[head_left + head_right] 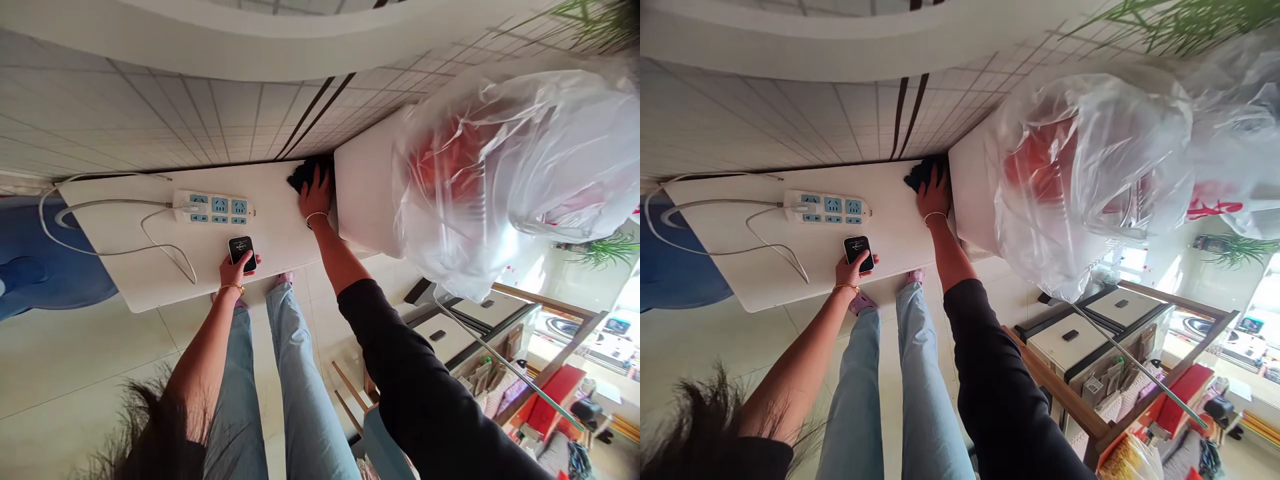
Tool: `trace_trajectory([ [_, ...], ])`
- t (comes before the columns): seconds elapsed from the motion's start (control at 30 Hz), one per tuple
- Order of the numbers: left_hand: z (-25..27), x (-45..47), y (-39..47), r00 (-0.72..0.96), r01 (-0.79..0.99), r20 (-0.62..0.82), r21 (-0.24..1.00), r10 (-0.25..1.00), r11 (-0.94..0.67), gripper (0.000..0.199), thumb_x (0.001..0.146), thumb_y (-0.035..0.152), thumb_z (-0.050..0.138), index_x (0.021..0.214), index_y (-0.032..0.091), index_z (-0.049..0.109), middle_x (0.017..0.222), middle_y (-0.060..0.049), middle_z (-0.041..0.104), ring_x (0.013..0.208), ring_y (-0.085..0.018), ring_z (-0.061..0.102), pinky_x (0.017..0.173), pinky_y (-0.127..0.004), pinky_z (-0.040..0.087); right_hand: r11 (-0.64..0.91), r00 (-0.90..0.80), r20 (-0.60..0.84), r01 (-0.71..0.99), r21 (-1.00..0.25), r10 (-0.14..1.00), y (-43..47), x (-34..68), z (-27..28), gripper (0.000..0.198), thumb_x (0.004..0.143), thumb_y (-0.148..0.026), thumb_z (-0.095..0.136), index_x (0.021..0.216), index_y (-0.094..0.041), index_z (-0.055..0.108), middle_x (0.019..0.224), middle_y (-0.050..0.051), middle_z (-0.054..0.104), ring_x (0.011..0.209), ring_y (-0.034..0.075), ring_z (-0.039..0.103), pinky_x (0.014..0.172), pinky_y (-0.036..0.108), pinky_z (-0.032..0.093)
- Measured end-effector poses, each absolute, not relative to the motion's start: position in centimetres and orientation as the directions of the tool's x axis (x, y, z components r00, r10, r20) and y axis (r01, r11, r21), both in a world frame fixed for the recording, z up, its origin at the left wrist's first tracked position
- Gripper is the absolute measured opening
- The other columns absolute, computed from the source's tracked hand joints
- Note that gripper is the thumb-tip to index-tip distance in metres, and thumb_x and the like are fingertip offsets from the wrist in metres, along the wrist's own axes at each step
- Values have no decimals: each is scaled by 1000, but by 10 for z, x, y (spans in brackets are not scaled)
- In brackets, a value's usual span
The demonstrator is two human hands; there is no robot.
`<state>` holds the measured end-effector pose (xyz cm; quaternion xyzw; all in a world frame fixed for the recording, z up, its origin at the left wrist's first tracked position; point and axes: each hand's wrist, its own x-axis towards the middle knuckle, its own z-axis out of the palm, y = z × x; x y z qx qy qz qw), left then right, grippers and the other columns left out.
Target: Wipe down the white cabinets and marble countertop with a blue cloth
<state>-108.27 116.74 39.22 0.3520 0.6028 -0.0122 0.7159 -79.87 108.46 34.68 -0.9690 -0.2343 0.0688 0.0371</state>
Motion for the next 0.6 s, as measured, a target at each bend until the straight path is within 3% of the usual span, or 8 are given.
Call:
trace_trajectory([
  [0.13,393,-1082,1167,276,439,-870,492,408,752,52,67,46,82,106,15,64,92,-13,79,78,-24,79,48,-19,51,-920,909,-139,385,-72,392,1064,-827,347,66,107,-37,24,166,-8,16,168,25,18,152,36,32,121,61,30],
  [0.27,394,-1080,1168,291,438,-864,503,412,745,51,68,45,81,106,15,64,91,-13,79,76,-23,78,47,-19,51,-952,941,-148,290,-100,303,1009,-890,353,66,105,-37,30,164,-9,26,165,26,26,152,36,32,122,60,30],
  [0.47,392,-1080,1167,295,446,-859,512,419,734,51,70,46,79,107,14,63,93,-14,79,78,-22,79,48,-18,51,-955,951,-137,254,-154,276,953,-945,353,64,104,-37,33,162,-11,33,166,24,25,156,34,24,125,60,26],
  [0.6,390,-1081,1165,309,436,-853,520,420,735,50,71,46,78,106,14,63,92,-13,79,77,-22,79,48,-18,50,-977,989,-107,78,-200,101,965,-974,350,64,103,-33,29,162,-9,29,167,26,21,159,33,18,125,66,23],
])
